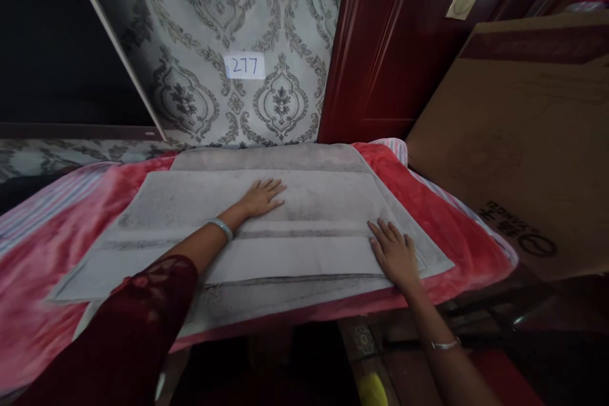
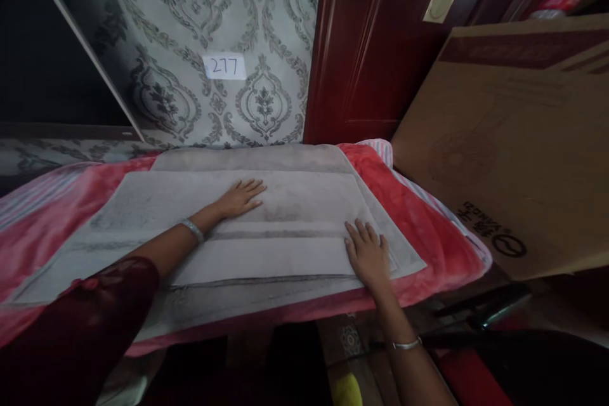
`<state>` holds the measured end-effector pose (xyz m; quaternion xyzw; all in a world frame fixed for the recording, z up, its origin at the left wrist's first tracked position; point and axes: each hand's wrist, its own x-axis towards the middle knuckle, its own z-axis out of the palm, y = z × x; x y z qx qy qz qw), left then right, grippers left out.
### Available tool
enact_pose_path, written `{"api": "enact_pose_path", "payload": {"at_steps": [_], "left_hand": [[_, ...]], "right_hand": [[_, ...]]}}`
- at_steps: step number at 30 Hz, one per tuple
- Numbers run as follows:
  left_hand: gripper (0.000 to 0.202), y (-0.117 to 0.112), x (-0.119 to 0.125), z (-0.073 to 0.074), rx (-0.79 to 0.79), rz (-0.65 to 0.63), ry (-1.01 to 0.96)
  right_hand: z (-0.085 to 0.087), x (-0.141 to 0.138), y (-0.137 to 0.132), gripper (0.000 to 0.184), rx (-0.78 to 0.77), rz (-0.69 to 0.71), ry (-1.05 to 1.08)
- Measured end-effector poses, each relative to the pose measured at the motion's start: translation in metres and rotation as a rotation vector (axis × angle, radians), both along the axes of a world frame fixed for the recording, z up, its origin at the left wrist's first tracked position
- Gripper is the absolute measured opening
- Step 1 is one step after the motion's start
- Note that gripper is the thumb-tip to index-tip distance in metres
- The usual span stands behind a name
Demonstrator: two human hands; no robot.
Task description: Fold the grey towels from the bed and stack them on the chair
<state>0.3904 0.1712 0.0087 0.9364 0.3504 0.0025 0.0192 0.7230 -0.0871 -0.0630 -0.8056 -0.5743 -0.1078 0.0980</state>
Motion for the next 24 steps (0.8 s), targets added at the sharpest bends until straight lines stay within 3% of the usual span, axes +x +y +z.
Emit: {"api": "enact_pose_path", "payload": {"at_steps": [3, 7, 14, 18, 21, 24], "left_hand": [[0.065, 0.012, -0.011, 0.005, 0.001, 0.163, 0.035], [0.064, 0.017, -0.040, 0.012, -0.057, 0.280, 0.048], [0.066, -0.027, -0.140, 0.010, 0.000, 0.387, 0.009], [0.066, -0.051, -0.196, 0.001, 0.028, 0.544, 0.039], [0.065, -0.058, -0.221, -0.005, 0.060, 0.642, 0.012], [0.064, -0.057, -0.230, -0.008, 0.088, 0.661, -0.015]], "right_hand": [[0.003, -0.001, 0.000, 0.052, -0.014, -0.009, -0.013], [0.005, -0.002, -0.001, 0.053, -0.035, -0.017, -0.015], [-0.001, 0.004, -0.002, 0.055, 0.005, 0.001, 0.002], [-0.005, 0.007, -0.004, 0.057, 0.040, 0.036, 0.018], [-0.004, 0.008, -0.006, 0.057, 0.049, 0.053, 0.032], [-0.001, 0.007, -0.009, 0.059, 0.048, 0.057, 0.042]]}}
